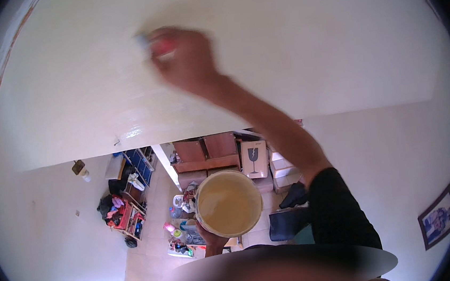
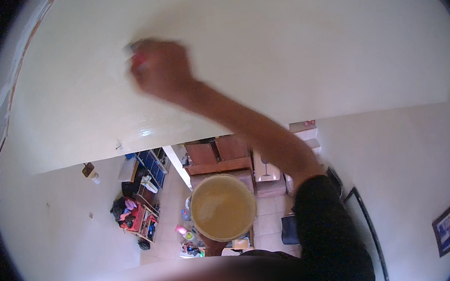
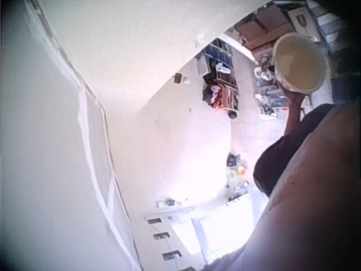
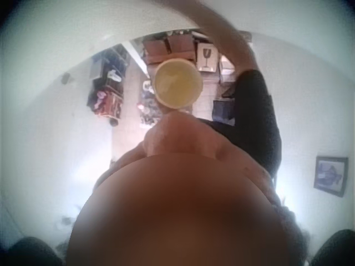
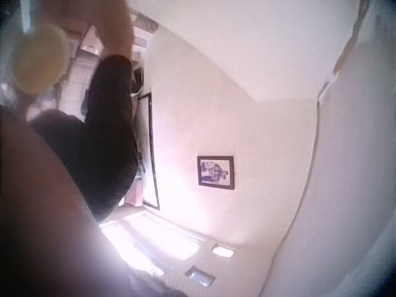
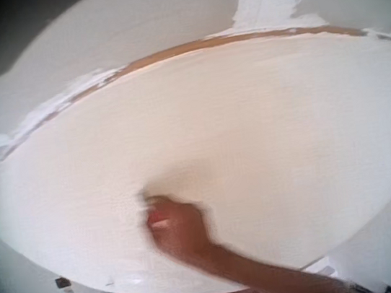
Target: The person paints the ceiling using a paintbrush and a bucket of paint. They repeatedly dip the brush into the bucket and apply paint to the ceiling surface in a living room setting.
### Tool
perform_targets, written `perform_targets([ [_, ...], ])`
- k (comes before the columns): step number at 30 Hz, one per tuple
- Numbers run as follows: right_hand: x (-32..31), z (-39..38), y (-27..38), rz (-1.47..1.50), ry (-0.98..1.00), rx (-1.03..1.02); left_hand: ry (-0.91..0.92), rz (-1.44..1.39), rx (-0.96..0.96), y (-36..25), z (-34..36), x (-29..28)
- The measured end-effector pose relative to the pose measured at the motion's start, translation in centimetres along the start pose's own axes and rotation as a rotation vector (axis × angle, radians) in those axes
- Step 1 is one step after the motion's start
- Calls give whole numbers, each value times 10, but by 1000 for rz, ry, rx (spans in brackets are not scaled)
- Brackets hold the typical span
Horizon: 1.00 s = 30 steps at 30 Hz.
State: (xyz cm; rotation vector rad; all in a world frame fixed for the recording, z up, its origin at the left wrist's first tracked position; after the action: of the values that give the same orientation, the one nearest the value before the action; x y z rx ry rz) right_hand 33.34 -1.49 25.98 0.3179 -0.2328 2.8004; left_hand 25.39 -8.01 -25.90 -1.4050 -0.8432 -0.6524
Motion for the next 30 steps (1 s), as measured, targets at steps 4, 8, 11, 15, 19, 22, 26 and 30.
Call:
perform_targets([
  [4, -161, 20, -59, -72, -100, 217, -22, -36, -4, -2, -2, 8],
  [8, -322, 29, -75, -630, -328, 141, -1, -98, -34, 0, 4, 14],
  [11, -323, 35, -61, -977, -284, -27, 86, -257, -77, 4, 5, 12],
  [15, -246, 11, -59, -1043, -202, -167, -20, -77, -54, 10, 8, 2],
  [19, -112, -20, -5, -579, -105, -135, -38, 95, 91, -5, -5, 13],
  [22, -16, -32, 44, -129, 67, -140, -42, 113, 106, -3, -8, 7],
  [26, 66, -37, 83, 134, 261, -108, -10, 121, 91, 1, 1, 16],
  [30, 39, -23, 43, 91, 232, -1, 30, 103, 53, 11, 16, 31],
])
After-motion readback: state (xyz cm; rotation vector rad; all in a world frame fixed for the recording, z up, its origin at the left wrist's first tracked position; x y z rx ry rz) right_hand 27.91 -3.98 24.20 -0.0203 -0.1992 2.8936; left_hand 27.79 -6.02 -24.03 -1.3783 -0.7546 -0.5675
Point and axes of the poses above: each hand's wrist, its own z-axis towards the middle knuckle, its own x-axis out of the palm, y = z × x, the point moved 7 cm from there along z, towards the middle knuckle, and after that the axes turned 10 degrees about -y, right-handed, at the moved point
